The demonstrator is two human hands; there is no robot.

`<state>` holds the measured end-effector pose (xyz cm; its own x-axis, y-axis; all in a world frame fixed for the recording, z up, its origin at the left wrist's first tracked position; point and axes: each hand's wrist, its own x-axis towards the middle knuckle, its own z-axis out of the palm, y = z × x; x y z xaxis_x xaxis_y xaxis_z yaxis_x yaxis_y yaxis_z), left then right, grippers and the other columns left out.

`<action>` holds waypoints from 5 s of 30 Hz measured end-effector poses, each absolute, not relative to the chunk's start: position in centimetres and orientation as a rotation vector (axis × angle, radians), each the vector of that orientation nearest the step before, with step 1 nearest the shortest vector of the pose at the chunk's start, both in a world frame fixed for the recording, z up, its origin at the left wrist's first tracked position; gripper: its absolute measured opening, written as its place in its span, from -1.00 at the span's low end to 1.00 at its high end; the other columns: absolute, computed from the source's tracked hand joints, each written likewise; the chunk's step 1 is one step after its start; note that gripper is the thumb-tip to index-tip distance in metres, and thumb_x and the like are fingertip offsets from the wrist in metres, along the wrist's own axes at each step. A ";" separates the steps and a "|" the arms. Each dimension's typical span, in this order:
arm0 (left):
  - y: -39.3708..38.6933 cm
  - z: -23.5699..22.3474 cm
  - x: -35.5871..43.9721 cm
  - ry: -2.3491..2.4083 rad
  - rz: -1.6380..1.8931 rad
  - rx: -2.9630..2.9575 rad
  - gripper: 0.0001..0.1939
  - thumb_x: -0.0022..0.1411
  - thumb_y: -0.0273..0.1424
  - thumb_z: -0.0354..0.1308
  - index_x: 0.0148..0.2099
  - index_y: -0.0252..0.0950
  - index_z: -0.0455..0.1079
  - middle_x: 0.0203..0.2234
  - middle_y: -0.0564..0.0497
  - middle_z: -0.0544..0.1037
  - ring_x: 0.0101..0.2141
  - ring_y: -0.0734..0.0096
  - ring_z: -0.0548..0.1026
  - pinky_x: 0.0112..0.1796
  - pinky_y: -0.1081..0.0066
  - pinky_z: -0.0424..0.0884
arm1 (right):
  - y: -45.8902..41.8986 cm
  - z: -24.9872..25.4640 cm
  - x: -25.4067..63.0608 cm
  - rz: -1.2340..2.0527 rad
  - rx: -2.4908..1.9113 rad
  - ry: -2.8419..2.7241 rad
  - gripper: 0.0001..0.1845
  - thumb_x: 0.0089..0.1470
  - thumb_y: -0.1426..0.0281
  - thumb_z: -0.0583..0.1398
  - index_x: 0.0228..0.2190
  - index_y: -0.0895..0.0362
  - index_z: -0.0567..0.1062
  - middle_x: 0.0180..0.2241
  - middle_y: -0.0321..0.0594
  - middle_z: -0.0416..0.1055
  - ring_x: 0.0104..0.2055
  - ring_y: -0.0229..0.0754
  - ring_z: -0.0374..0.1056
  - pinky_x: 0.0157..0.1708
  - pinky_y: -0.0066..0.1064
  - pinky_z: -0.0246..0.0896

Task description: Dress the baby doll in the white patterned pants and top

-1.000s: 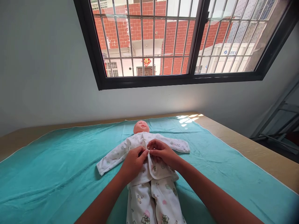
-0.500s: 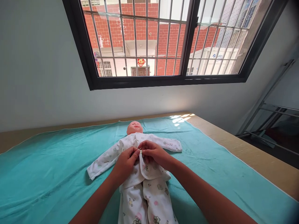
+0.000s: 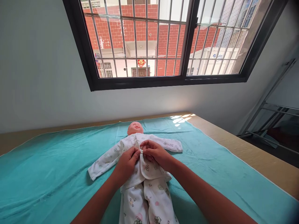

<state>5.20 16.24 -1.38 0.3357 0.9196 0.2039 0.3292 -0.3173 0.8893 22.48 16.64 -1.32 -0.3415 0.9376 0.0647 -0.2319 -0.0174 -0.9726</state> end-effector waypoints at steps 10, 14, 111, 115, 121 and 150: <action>16.0 -0.9 5.2 1.125 0.963 1.902 -0.69 0.29 -0.18 -0.02 -0.40 -0.25 0.34 -0.49 0.07 0.48 -0.41 0.36 0.38 -0.34 0.41 0.24 | 16.7 -1.4 22.6 1.558 -0.784 -1.310 -0.74 -0.07 0.41 0.29 -0.26 0.12 0.46 -0.57 -0.45 0.23 -0.59 -0.42 0.04 -0.60 -0.52 -0.09; 16.0 -1.0 5.1 1.121 0.993 1.859 -0.78 0.23 -0.24 0.05 -0.38 -0.25 0.35 -0.50 0.10 0.45 -0.42 0.40 0.37 -0.35 0.44 0.25 | 16.7 -1.5 22.7 1.539 -0.784 -1.331 -0.76 -0.08 0.43 0.27 -0.27 0.12 0.46 -0.59 -0.46 0.21 -0.61 -0.43 0.04 -0.60 -0.52 -0.10; 25.2 -0.1 6.2 1.238 1.267 1.531 -0.86 -0.01 -0.38 0.22 -0.34 -0.29 0.42 -0.37 -0.06 0.61 -0.28 0.27 0.55 -0.21 0.34 0.39 | 25.4 -1.3 22.7 1.444 -1.025 -1.291 -0.68 -0.16 0.23 0.37 -0.39 0.20 0.55 -0.56 -0.37 0.29 -0.59 -0.44 0.04 -0.59 -0.56 -0.06; 25.1 0.0 6.3 1.241 1.273 1.507 -0.85 -0.01 -0.37 0.23 -0.34 -0.30 0.41 -0.38 -0.04 0.62 -0.29 0.27 0.55 -0.22 0.35 0.40 | 25.1 -0.9 22.3 1.370 -1.076 -1.328 -0.70 -0.18 0.28 0.38 -0.37 0.17 0.54 -0.61 -0.42 0.25 -0.60 -0.43 0.03 -0.60 -0.54 -0.10; 24.8 0.4 6.4 1.279 1.272 1.491 -0.83 0.04 -0.31 0.23 -0.33 -0.30 0.43 -0.38 -0.06 0.61 -0.29 0.27 0.56 -0.24 0.35 0.41 | 25.1 -0.5 21.7 1.263 -1.084 -1.419 -0.71 -0.20 0.28 0.39 -0.39 0.15 0.54 -0.62 -0.43 0.28 -0.62 -0.42 0.00 -0.62 -0.51 -0.19; 24.8 -0.1 6.5 1.279 1.316 1.357 -0.73 -0.09 -0.51 0.20 -0.24 -0.32 0.44 -0.39 -0.02 0.61 -0.32 0.32 0.56 -0.27 0.39 0.43 | 24.9 -1.0 22.6 1.281 -1.104 -1.484 -0.66 -0.12 0.29 0.33 -0.23 0.12 0.64 -0.64 -0.39 0.27 -0.60 -0.39 0.01 -0.59 -0.48 -0.14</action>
